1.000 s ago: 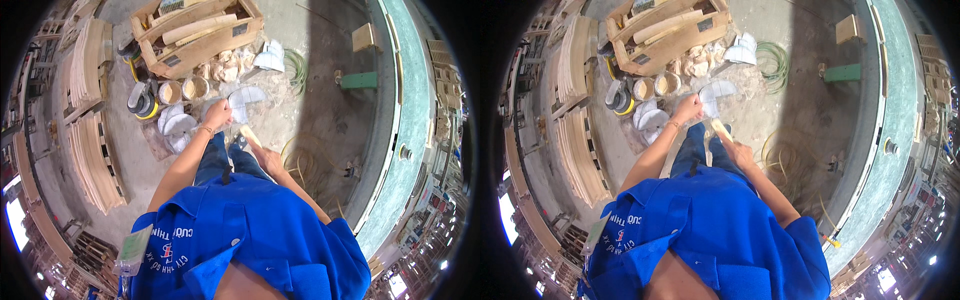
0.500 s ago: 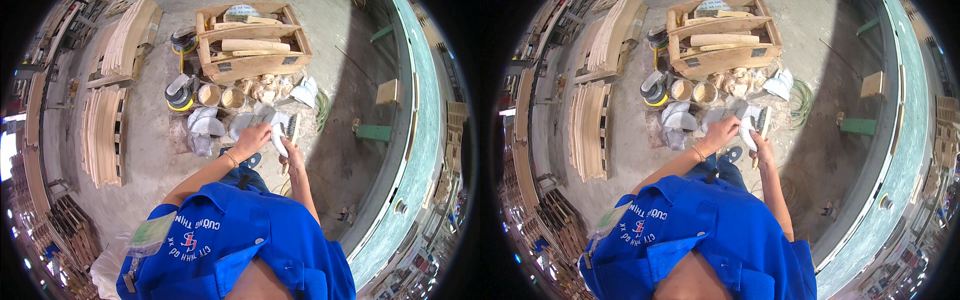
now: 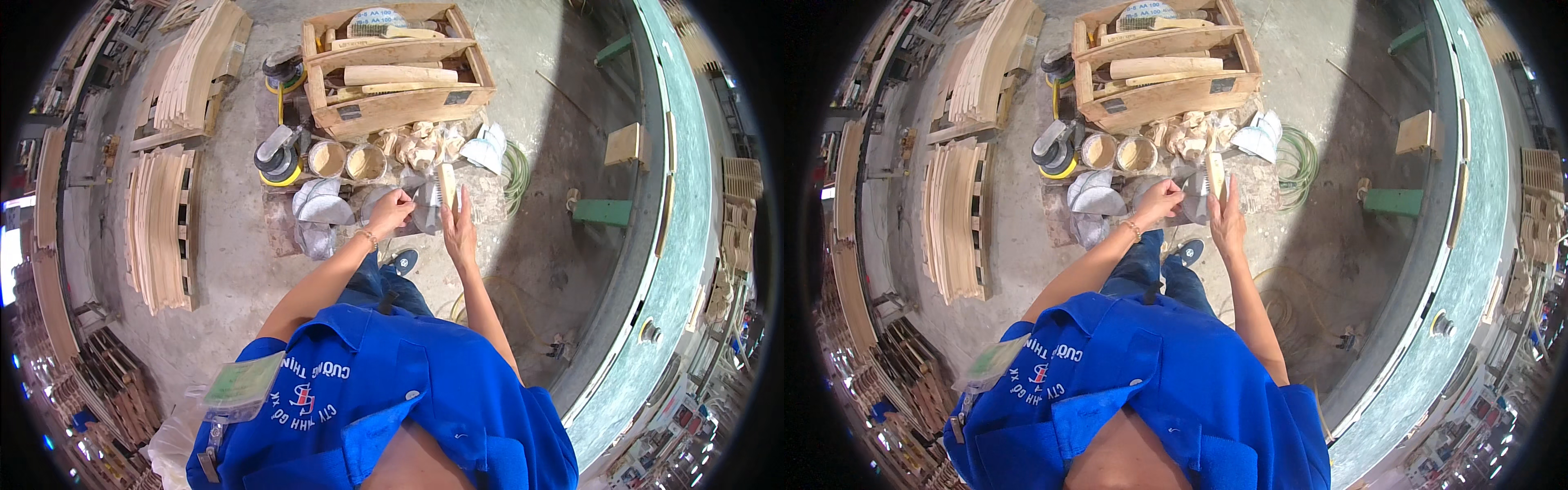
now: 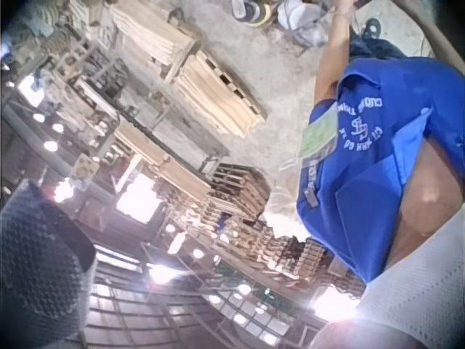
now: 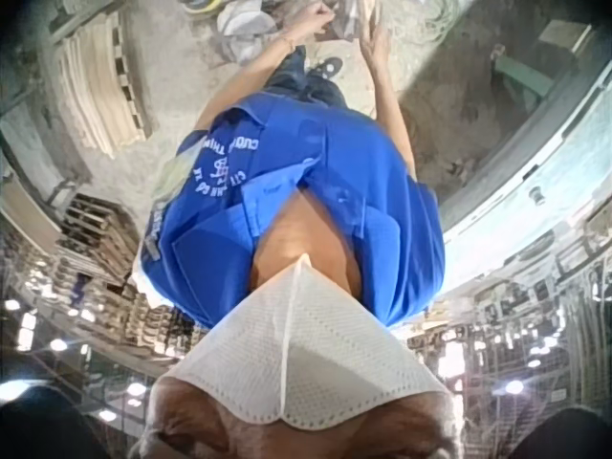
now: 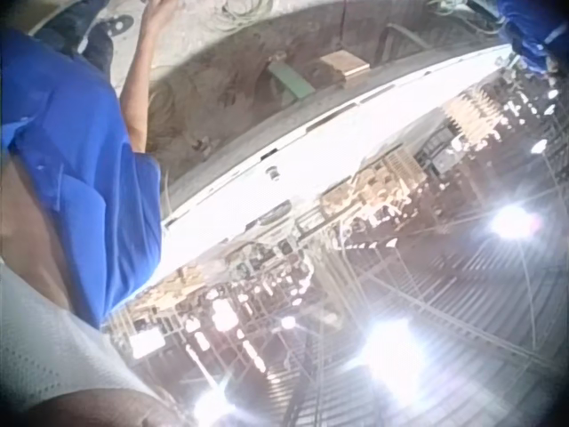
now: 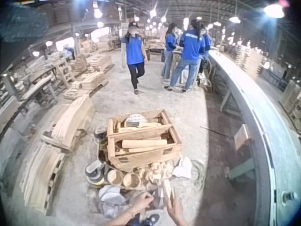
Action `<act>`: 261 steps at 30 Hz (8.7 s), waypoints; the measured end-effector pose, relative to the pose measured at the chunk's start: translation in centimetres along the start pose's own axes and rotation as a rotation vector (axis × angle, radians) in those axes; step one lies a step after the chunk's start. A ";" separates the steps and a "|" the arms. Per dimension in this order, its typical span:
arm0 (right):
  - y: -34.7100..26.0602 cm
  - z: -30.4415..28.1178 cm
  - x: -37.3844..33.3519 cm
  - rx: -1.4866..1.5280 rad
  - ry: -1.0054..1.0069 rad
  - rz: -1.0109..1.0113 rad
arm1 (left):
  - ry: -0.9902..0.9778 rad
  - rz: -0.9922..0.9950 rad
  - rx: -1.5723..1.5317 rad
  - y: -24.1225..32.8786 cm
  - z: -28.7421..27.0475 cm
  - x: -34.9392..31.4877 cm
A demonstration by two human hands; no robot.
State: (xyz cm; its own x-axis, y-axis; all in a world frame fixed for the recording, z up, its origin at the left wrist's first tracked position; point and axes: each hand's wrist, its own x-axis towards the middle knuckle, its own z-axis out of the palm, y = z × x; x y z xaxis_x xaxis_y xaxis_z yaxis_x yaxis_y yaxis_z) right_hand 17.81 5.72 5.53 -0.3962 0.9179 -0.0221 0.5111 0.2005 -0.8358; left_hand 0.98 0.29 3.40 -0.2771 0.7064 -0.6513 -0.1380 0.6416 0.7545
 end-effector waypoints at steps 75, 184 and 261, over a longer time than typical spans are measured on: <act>3.2 1.3 -4.9 -0.491 -0.200 -0.117 | -0.049 0.195 0.717 0.1 0.1 2.3; 30.0 -25.3 -36.6 0.386 0.746 1.471 | -0.726 1.380 0.975 28.2 80.1 2.7; -0.9 -7.3 -1.4 0.893 -0.328 0.755 | 0.425 0.474 -0.128 2.4 -1.0 -6.9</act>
State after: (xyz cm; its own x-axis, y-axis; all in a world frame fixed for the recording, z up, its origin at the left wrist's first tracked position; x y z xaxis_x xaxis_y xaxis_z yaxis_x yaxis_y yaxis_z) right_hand 23.47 6.74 10.36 -0.4666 0.5454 -0.6963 0.0423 -0.7726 -0.6335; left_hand 1.62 -3.34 9.79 -0.6841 0.7078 -0.1762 -0.0130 0.2296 0.9732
